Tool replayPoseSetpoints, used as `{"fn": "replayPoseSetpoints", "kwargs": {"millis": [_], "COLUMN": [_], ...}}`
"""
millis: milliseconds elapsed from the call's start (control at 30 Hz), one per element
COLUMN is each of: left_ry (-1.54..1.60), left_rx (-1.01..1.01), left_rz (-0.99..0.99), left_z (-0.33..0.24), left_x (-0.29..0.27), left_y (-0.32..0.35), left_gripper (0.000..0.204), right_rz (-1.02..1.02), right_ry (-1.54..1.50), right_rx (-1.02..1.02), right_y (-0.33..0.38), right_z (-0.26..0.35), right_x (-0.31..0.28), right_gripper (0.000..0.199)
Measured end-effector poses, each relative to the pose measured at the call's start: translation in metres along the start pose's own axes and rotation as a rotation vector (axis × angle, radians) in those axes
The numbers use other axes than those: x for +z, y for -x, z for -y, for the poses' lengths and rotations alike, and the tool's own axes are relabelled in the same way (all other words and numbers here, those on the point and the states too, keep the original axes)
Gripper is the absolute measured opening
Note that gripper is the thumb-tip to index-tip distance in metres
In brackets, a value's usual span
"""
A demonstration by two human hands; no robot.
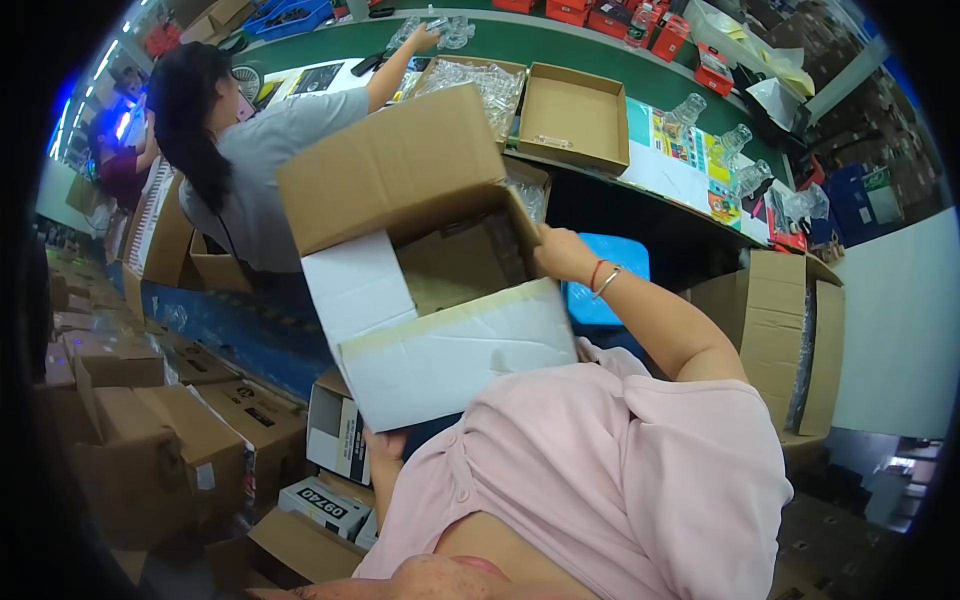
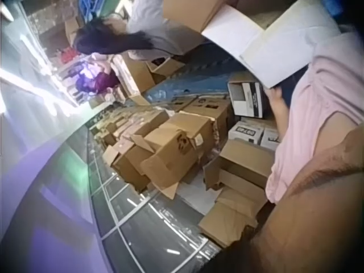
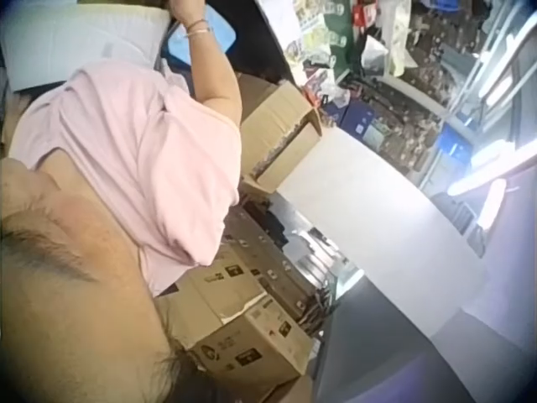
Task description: Packing glass vials into cardboard boxes with protective padding.
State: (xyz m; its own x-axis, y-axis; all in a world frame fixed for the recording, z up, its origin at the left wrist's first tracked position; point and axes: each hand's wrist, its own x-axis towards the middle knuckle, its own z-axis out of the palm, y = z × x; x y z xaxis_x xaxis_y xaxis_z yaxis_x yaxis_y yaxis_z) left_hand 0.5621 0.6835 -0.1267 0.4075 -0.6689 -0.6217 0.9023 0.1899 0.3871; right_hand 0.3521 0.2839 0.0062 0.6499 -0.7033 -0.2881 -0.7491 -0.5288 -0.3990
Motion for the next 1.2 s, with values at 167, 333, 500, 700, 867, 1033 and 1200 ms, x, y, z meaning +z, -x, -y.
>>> {"fn": "replayPoseSetpoints", "kwargs": {"millis": [167,333,500,700,867,1033,1200], "left_ry": [-0.026,-0.132,-1.199,-1.962,-2.249,-2.120,-1.906], "left_rx": [-0.059,-0.027,0.906,1.189,0.871,0.491,0.431], "left_rz": [0.001,0.074,-0.408,0.255,0.261,-0.054,-0.525], "left_z": [0.028,0.031,0.028,0.069,0.136,0.120,0.127], "left_x": [0.056,0.095,0.144,0.283,0.326,0.390,0.387], "left_y": [0.033,0.036,0.024,-0.014,-0.078,-0.006,0.123], "left_gripper": [0.045,0.048,0.046,0.041,0.045,0.039,0.032], "right_rz": [-0.073,-0.096,-0.036,-0.019,0.381,0.622,0.756], "right_ry": [-0.008,-0.051,-0.171,-0.194,-0.757,-0.988,-0.982], "right_rx": [-0.003,0.019,0.159,0.159,0.227,0.135,0.162], "right_y": [0.022,0.020,0.009,-0.008,-0.017,-0.028,-0.029], "right_z": [-0.010,-0.089,-0.112,-0.114,-0.108,-0.130,-0.130], "right_x": [-0.030,-0.009,-0.007,-0.001,-0.018,-0.017,-0.018], "right_gripper": [0.034,0.032,0.030,0.038,0.063,0.068,0.067]}}
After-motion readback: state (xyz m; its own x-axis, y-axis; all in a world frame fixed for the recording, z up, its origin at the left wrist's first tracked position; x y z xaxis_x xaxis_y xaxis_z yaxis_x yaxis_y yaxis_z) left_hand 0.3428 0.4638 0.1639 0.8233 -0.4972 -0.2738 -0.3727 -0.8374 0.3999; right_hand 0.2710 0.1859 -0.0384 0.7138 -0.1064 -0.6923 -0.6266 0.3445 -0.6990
